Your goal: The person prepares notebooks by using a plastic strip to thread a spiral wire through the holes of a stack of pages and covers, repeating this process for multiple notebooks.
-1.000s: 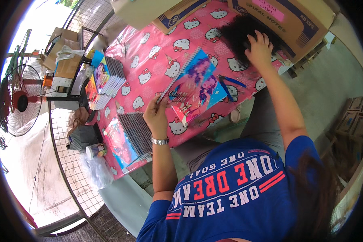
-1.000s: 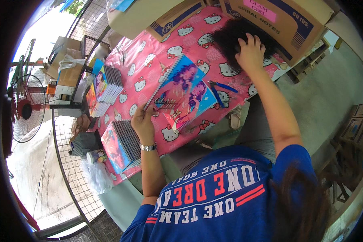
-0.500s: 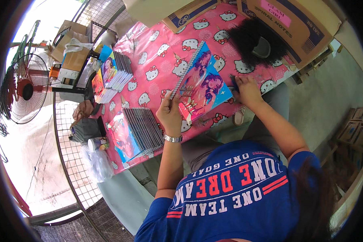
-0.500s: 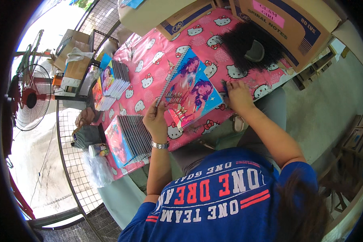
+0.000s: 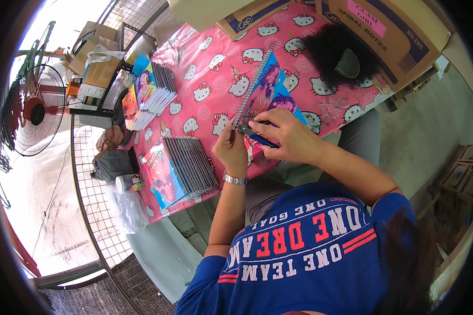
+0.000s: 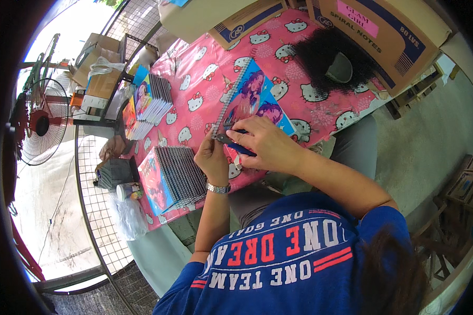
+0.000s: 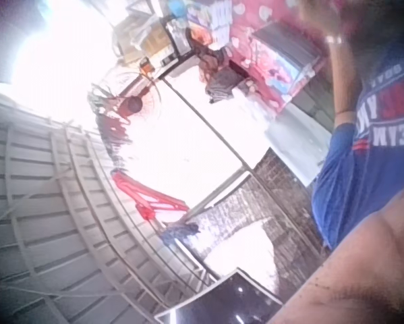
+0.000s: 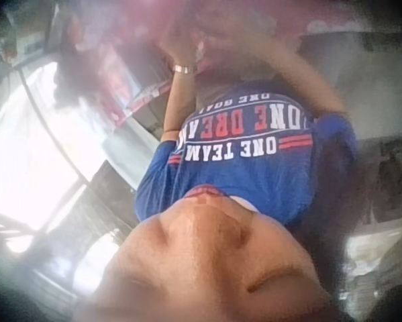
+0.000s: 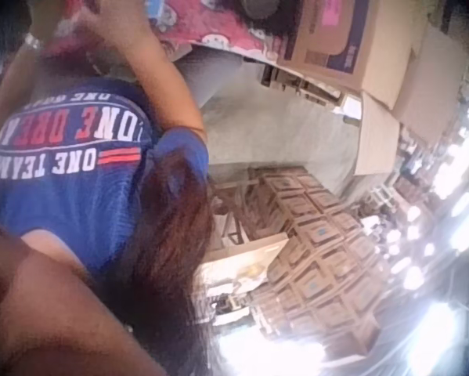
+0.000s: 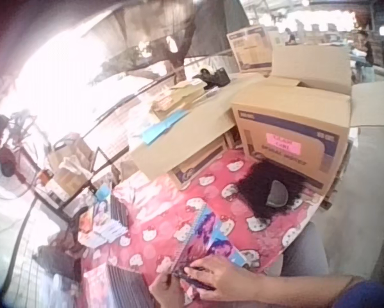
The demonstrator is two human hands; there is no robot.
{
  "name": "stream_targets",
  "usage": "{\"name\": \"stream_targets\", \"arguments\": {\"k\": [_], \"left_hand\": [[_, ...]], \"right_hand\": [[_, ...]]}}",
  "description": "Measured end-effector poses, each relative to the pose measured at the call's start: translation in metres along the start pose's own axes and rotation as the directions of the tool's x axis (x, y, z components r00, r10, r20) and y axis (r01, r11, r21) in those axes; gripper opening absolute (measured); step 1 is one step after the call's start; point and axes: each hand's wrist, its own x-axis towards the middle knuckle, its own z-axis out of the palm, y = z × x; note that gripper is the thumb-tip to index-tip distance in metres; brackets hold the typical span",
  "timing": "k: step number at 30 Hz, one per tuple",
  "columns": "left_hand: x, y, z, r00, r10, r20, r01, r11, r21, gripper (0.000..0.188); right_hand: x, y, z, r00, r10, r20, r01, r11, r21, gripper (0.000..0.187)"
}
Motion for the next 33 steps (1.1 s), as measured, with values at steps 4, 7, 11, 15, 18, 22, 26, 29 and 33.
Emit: {"name": "stream_targets", "arguments": {"k": [4, 7, 11, 15, 18, 22, 26, 29, 33], "left_hand": [[-0.001, -0.006, 0.003, 0.998, 0.045, -0.049, -0.047, 0.998, -0.03, 0.03], [0.003, 0.002, -0.007, 0.988, 0.15, -0.025, -0.147, 0.983, 0.112, 0.027], [0.015, 0.011, -0.051, 0.985, -0.125, -0.117, 0.086, 0.954, -0.288, 0.021], [0.024, 0.015, -0.167, 0.936, -0.057, -0.348, -0.062, 0.944, -0.324, 0.012], [0.008, -0.005, -0.237, 0.802, -0.098, -0.589, 0.046, 0.994, -0.103, 0.014], [-0.026, -0.032, -0.269, 0.718, -0.326, -0.615, 0.259, 0.945, -0.198, 0.018], [-0.048, -0.088, -0.296, 0.667, -0.333, -0.667, 0.421, 0.907, -0.032, 0.025], [-0.052, -0.103, -0.296, 0.68, -0.294, -0.671, 0.426, 0.904, 0.036, 0.026], [-0.055, -0.09, -0.281, 0.69, -0.342, -0.638, 0.42, 0.907, -0.032, 0.026]], "right_hand": [[0.004, -0.004, -0.005, 0.895, 0.33, 0.3, -0.415, 0.863, 0.287, 0.055], [0.008, 0.0, -0.003, 0.737, 0.427, 0.525, -0.675, 0.426, 0.602, 0.053], [-0.007, 0.027, -0.006, 0.879, 0.394, 0.267, -0.476, 0.71, 0.52, 0.05], [-0.046, 0.098, -0.016, 0.762, 0.648, 0.021, -0.64, 0.747, 0.178, 0.044], [-0.066, 0.116, -0.022, 0.808, 0.587, -0.044, -0.587, 0.798, -0.135, 0.038], [-0.06, 0.123, -0.021, 0.868, 0.494, -0.058, -0.49, 0.83, -0.265, 0.036], [-0.022, 0.149, -0.034, 0.856, 0.494, -0.154, -0.512, 0.766, -0.387, 0.029], [-0.002, 0.175, -0.036, 0.85, 0.5, -0.164, -0.462, 0.56, -0.688, 0.021], [-0.007, 0.203, -0.036, 0.862, 0.489, -0.136, -0.322, 0.32, -0.891, 0.017]]}}
